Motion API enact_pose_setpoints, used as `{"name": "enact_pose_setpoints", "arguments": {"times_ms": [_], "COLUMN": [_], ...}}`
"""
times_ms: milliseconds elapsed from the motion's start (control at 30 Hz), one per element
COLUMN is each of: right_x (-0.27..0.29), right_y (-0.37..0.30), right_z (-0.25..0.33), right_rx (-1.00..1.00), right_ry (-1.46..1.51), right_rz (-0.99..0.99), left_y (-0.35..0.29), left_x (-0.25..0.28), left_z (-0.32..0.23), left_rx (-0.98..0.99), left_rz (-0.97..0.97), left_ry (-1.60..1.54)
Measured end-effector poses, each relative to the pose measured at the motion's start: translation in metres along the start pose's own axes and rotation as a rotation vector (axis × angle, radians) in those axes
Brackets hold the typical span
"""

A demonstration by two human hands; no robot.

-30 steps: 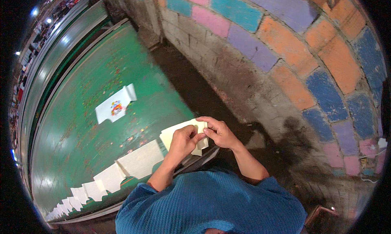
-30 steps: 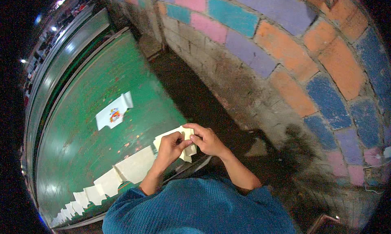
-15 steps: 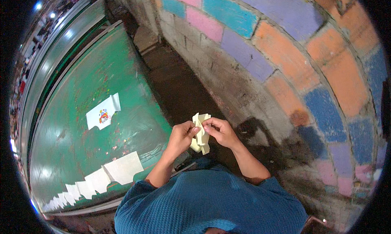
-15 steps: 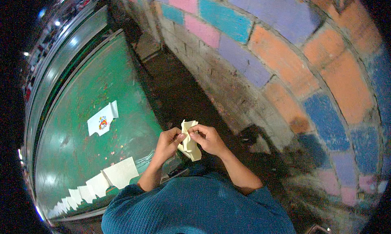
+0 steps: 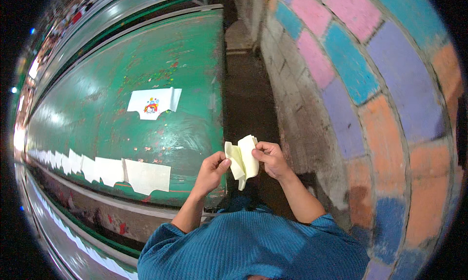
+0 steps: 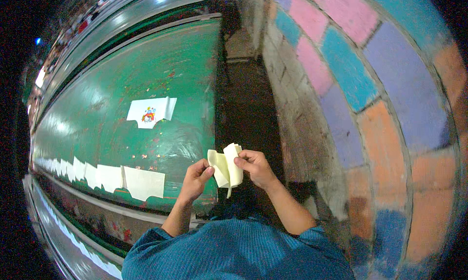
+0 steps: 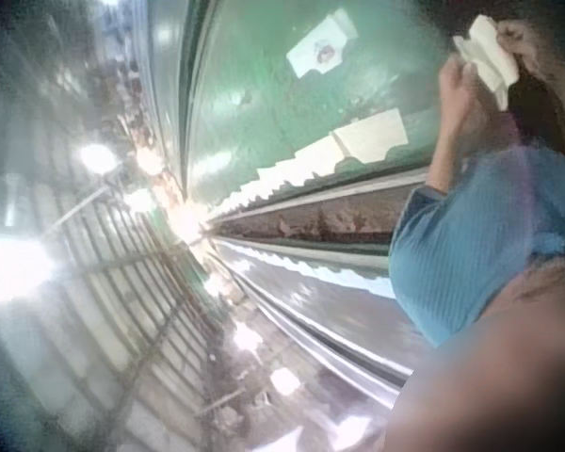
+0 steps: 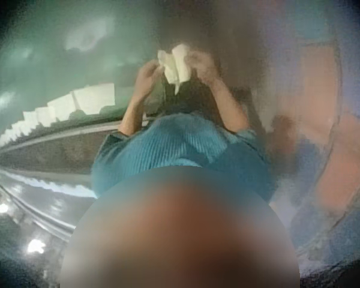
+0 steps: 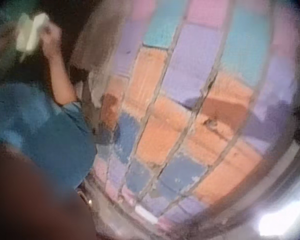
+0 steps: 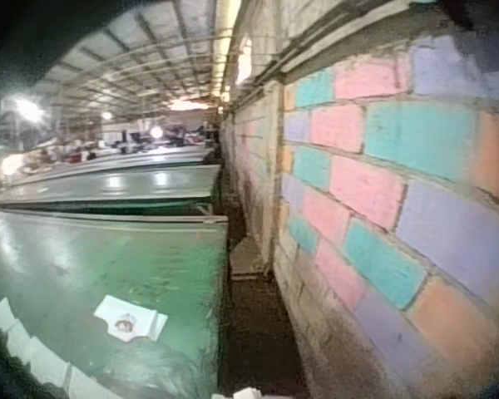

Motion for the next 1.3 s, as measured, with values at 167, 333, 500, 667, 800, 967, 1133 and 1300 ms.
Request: {"name": "enact_pose_setpoints", "arguments": {"times_ms": [167, 333, 500, 667, 800, 967, 1133, 1300], "right_x": [0.017, 0.026, 0.043, 0.073, 0.099, 0.131, 0.174, 0.217], "right_y": [0.066, 0.114, 0.143, 0.16, 0.183, 0.228, 0.286, 0.367], "right_z": [0.015, 0.04, 0.067, 0.087, 0.106, 0.129, 0.149, 0.173], "right_rx": [-0.035, -0.157, -0.155, -0.16, -0.164, -0.136, -0.136, -0.152], "right_ry": [0.172, 0.302, 0.303, 0.372, 0.37, 0.409, 0.382, 0.449], "right_rz": [0.187, 0.275, 0.378, 0.294, 0.268, 0.307, 0.268, 0.299], "left_y": [0.006, 0.016, 0.036, 0.053, 0.074, 0.124, 0.192, 0.285], "left_x": [0.01, 0.017, 0.012, 0.014, 0.018, 0.027, 0.039, 0.056], "left_z": [0.014, 0.002, -0.022, -0.037, -0.038, -0.04, -0.047, -0.062], "left_rx": [-0.099, -0.175, -0.26, -0.309, -0.32, -0.306, -0.374, -0.259], "left_rz": [-0.2, -0.313, -0.558, -0.658, -0.615, -0.562, -0.591, -0.699], "left_ry": [-0.327, -0.546, -0.539, -0.454, -0.396, -0.429, -0.446, -0.43]}}
Point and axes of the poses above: each hand's wrist, its own y-axis towards the middle knuckle, its own x-axis out of the back of the hand, z = x × y, the point moved 3 cm from there along y, towards the middle knuckle, and after that the axes turned 8 degrees about z, right-handed, at the moved point
